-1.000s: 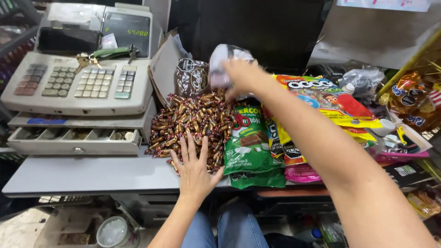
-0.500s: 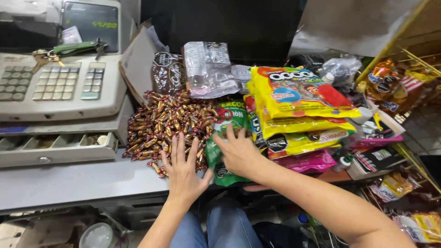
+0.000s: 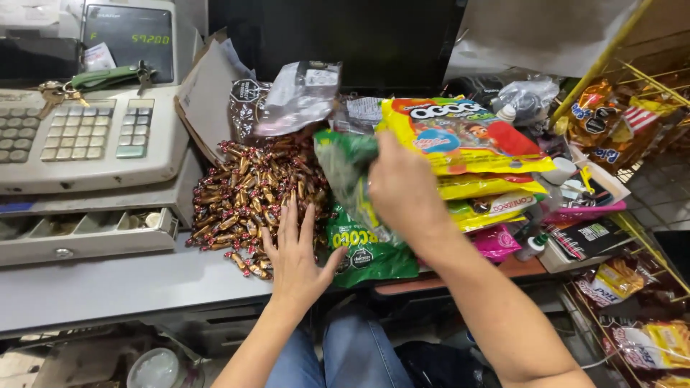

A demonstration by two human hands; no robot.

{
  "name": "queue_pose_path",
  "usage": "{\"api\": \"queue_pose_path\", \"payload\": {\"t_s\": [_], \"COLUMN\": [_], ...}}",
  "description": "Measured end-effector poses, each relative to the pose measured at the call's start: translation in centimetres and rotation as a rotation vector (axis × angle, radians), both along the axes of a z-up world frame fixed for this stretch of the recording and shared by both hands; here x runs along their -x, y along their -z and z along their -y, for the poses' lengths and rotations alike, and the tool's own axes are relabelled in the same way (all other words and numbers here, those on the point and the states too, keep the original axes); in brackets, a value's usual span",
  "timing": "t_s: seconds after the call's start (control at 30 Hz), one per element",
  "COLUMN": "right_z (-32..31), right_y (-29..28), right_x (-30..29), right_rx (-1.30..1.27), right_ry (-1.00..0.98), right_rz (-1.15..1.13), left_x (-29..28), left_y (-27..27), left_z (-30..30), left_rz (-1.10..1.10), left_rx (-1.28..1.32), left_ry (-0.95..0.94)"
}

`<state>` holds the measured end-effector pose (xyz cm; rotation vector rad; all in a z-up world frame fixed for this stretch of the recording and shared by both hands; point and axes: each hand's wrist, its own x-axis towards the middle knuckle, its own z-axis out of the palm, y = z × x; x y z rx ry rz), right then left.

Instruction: Opening large bags of individually wrapped candies using scissors and emptying them onto a pile on a checkout counter.

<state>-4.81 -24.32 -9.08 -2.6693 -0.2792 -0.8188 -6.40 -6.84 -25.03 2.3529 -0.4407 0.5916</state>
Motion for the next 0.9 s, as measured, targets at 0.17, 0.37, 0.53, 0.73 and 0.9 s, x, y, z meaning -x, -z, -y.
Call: {"api": "queue_pose_path", "payload": {"t_s": [0.17,0.37,0.53,0.73,0.9], "right_z": [4.3,15.4,17.0,19.5,23.5], "right_y": [-9.2,-14.6,-13.0,-3.4,-2.8], "right_x": [0.0,-4.2,-4.0,-2.1,-0.7], "right_rx": [-0.141,0.208,0.647,0.903,0.666], "right_ry": [-0.054,0.041,0.061,-0.050,-0.214], "right_rz": [0.092,0.396,0.633,0.569,0.487], "left_x": [-0.5,-2.3,-6.2,-5.5,-5.0], "left_y": [1.3,-3.8,-11.8,-14.2,-14.9], "left_z": [0.0,3.1,9.4,16.2,18.7], "left_rz": [0.032,0.225,-0.475,-0.688,-0.628], "left_rx": [-0.071,0.360,0.755,0.939,0.699], "left_ry": [-0.009,0.119,0.324,0.378,0.313]}}
